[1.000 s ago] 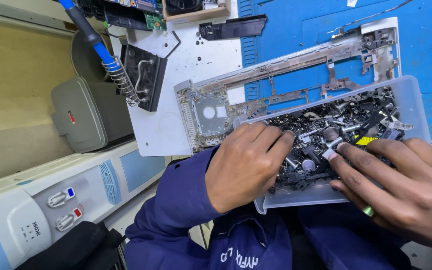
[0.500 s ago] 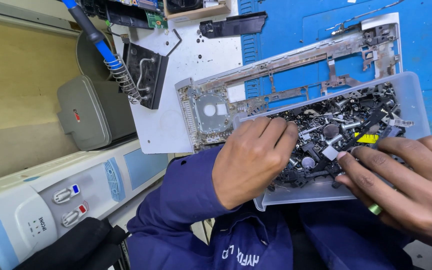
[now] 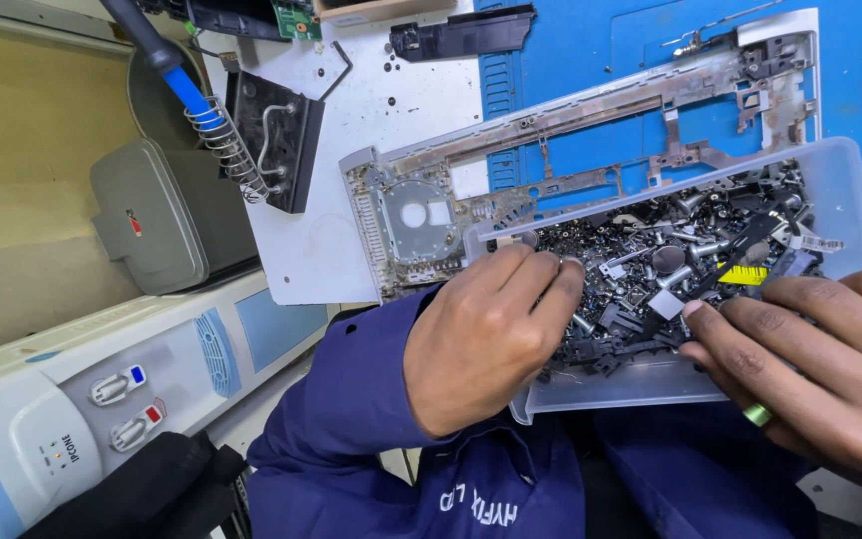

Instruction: The person is repairing an electronic device, likely a laptop, by using a screwdriver to remove screws from the casing. They then sort through a container of small electronic components and parts, picking out specific items to use in the repair.

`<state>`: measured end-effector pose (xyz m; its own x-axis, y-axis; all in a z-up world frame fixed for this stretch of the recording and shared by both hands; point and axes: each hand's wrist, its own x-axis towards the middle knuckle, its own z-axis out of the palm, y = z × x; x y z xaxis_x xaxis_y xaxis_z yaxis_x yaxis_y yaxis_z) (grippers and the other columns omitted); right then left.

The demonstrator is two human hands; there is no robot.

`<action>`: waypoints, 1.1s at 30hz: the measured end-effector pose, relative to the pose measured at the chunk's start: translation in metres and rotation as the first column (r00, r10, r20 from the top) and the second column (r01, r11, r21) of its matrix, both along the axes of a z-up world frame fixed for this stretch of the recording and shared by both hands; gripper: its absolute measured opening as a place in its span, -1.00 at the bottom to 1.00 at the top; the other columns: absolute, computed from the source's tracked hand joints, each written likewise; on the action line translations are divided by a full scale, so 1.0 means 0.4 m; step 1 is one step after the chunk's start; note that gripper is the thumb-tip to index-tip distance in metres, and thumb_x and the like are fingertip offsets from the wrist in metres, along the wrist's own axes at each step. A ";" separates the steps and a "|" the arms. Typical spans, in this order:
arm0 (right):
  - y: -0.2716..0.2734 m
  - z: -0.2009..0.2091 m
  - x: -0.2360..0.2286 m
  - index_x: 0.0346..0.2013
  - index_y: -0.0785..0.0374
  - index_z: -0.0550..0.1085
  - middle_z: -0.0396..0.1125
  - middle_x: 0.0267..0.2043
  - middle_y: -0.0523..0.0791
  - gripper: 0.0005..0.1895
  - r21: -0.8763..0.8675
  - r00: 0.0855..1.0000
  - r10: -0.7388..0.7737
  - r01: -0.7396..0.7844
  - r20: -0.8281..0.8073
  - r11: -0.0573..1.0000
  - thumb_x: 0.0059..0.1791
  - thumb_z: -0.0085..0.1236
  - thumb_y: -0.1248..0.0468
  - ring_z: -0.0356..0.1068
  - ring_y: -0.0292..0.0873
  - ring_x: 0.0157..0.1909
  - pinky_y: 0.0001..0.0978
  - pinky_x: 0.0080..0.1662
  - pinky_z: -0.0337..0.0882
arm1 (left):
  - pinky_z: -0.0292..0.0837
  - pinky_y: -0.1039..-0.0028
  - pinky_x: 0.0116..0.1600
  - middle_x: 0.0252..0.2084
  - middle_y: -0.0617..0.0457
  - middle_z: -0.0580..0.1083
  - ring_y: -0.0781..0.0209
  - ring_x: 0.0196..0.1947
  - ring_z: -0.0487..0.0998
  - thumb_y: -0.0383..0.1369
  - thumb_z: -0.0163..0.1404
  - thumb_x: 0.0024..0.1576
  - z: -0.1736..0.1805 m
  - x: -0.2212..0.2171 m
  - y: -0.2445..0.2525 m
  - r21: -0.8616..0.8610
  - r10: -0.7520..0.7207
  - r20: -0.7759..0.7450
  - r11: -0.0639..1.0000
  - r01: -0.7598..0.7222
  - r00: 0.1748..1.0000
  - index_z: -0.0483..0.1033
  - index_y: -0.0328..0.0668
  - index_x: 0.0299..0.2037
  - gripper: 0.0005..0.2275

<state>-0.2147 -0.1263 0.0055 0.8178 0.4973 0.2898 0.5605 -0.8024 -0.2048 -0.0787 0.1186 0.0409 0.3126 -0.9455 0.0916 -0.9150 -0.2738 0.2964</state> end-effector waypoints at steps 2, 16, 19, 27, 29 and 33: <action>-0.004 -0.004 -0.004 -0.06 0.33 0.56 0.50 -0.25 -0.05 -0.64 -0.013 1.000 0.005 -0.005 -0.009 1.000 0.07 0.11 0.08 0.50 0.05 -0.29 -0.07 -0.31 0.36 | 0.49 0.23 -0.08 -0.27 -0.17 0.45 -0.05 -0.26 0.46 -0.70 0.07 0.21 -0.005 0.001 -0.006 -0.002 0.031 0.052 1.000 -0.031 0.998 0.53 -0.52 -0.07 -0.87; -0.001 -0.005 -0.005 -0.08 0.33 0.56 0.50 -0.25 -0.05 -0.66 0.016 1.000 -0.018 0.019 -0.018 1.000 0.06 0.12 0.10 0.50 0.06 -0.29 -0.07 -0.31 0.36 | 0.39 0.24 -0.08 -0.28 -0.06 0.38 -0.03 -0.21 0.37 -0.52 0.11 0.24 0.004 -0.004 0.017 0.167 -0.081 0.016 0.983 0.077 0.997 0.53 -0.28 -0.46 -0.81; -0.002 -0.004 -0.001 -0.08 0.34 0.57 0.50 -0.27 -0.06 -0.66 0.029 1.000 -0.002 0.002 0.012 1.000 0.06 0.14 0.11 0.49 0.04 -0.32 -0.08 -0.33 0.35 | 0.45 0.12 0.02 -0.05 -0.20 0.43 -0.13 -0.04 0.44 -0.34 0.21 0.20 0.013 -0.010 0.016 0.162 -0.044 -0.102 0.985 0.061 0.994 0.53 -0.43 -0.10 -0.75; -0.008 -0.012 -0.008 -0.03 0.32 0.56 0.50 -0.26 -0.06 -0.62 -0.028 1.000 0.004 -0.004 -0.016 1.000 0.06 0.11 0.07 0.50 0.05 -0.29 -0.07 -0.31 0.37 | 0.45 0.12 0.04 0.09 -0.29 0.48 -0.18 -0.02 0.50 -0.34 0.12 0.28 0.012 -0.029 0.010 0.123 -0.052 -0.122 0.990 0.067 0.991 0.48 -0.49 0.08 -0.69; -0.007 -0.012 -0.008 -0.04 0.32 0.57 0.50 -0.26 -0.06 -0.63 -0.026 1.000 0.002 -0.002 -0.014 1.000 0.07 0.11 0.07 0.50 0.05 -0.28 -0.07 -0.30 0.37 | 0.46 0.12 0.07 0.07 -0.29 0.49 -0.17 -0.02 0.50 -0.35 0.12 0.28 0.026 -0.027 0.014 0.098 -0.046 -0.133 0.993 0.059 0.990 0.50 -0.49 0.05 -0.71; -0.008 -0.020 -0.015 -0.02 0.31 0.56 0.51 -0.25 -0.04 -0.60 -0.036 0.999 0.000 -0.001 -0.033 0.999 0.05 0.12 0.05 0.50 0.06 -0.28 -0.06 -0.29 0.39 | 0.47 0.16 0.12 0.24 -0.30 0.43 -0.12 0.10 0.50 -0.37 0.02 0.37 0.028 -0.021 0.000 0.123 0.018 0.050 0.992 -0.024 0.999 0.50 -0.45 0.10 -0.76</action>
<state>-0.2207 -0.1294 -0.0025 0.8266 0.5069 0.2446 0.5540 -0.8095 -0.1943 -0.0872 0.1188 0.0521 0.3302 -0.9439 -0.0098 -0.9212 -0.3245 0.2147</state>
